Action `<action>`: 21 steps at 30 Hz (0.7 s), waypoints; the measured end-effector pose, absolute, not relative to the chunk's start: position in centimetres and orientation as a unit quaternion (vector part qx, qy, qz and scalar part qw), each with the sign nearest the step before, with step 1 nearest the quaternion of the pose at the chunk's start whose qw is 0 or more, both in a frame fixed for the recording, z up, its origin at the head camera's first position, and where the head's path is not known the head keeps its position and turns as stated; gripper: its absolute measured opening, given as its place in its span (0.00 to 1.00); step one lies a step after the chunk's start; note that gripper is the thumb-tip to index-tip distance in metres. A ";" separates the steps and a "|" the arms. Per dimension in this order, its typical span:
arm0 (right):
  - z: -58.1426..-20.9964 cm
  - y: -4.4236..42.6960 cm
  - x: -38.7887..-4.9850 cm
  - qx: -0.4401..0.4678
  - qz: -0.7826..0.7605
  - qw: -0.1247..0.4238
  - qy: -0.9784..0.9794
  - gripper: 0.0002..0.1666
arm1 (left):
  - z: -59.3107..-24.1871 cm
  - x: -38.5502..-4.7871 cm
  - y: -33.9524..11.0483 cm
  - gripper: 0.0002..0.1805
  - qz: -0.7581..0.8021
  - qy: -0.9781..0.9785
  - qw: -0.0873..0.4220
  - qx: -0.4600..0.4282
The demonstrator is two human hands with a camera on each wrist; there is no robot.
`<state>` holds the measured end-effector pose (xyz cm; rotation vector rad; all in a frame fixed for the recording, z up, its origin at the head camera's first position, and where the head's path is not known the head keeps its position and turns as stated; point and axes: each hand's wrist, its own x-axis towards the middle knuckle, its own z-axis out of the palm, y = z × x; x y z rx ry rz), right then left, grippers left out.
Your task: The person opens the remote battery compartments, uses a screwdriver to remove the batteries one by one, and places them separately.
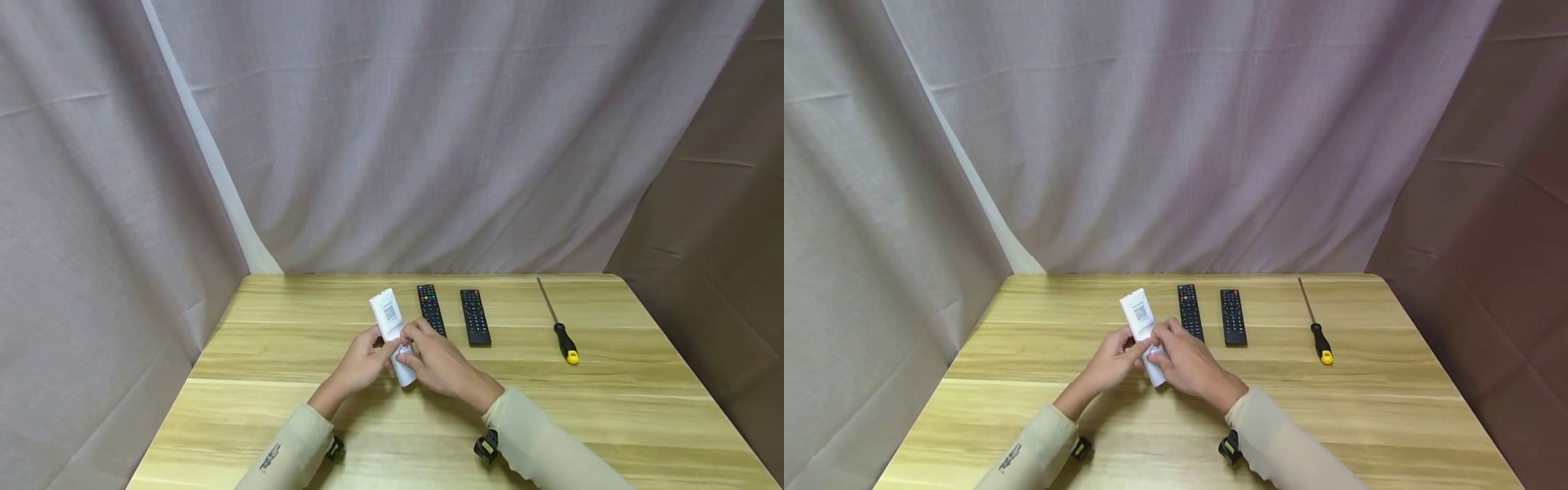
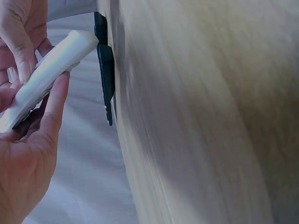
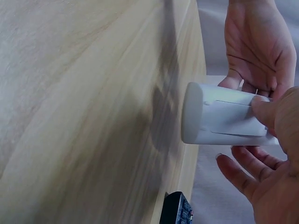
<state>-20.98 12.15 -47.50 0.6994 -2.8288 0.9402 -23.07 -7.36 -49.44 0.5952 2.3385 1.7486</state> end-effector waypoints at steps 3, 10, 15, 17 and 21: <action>-47.7 12.3 -21.0 0.236 0.304 0.053 -0.921 0.13 | -49.5 -23.3 -7.4 0.21 0.595 0.776 0.078 0.195; -48.1 12.5 -20.9 0.251 0.303 0.097 -0.914 0.13 | -49.8 -23.8 -7.7 0.19 0.625 0.754 0.084 0.185; -48.0 12.7 -20.5 0.258 0.339 0.076 -0.902 0.13 | -49.9 -23.8 -8.0 0.19 0.627 0.753 0.087 0.180; -48.0 12.8 -20.3 0.266 0.350 0.071 -0.895 0.14 | -50.0 -23.6 -8.2 0.19 0.628 0.753 0.087 0.177; -47.9 13.5 -19.9 0.287 0.352 0.090 -0.886 0.14 | -50.4 -23.4 -9.0 0.18 0.634 0.752 0.077 0.161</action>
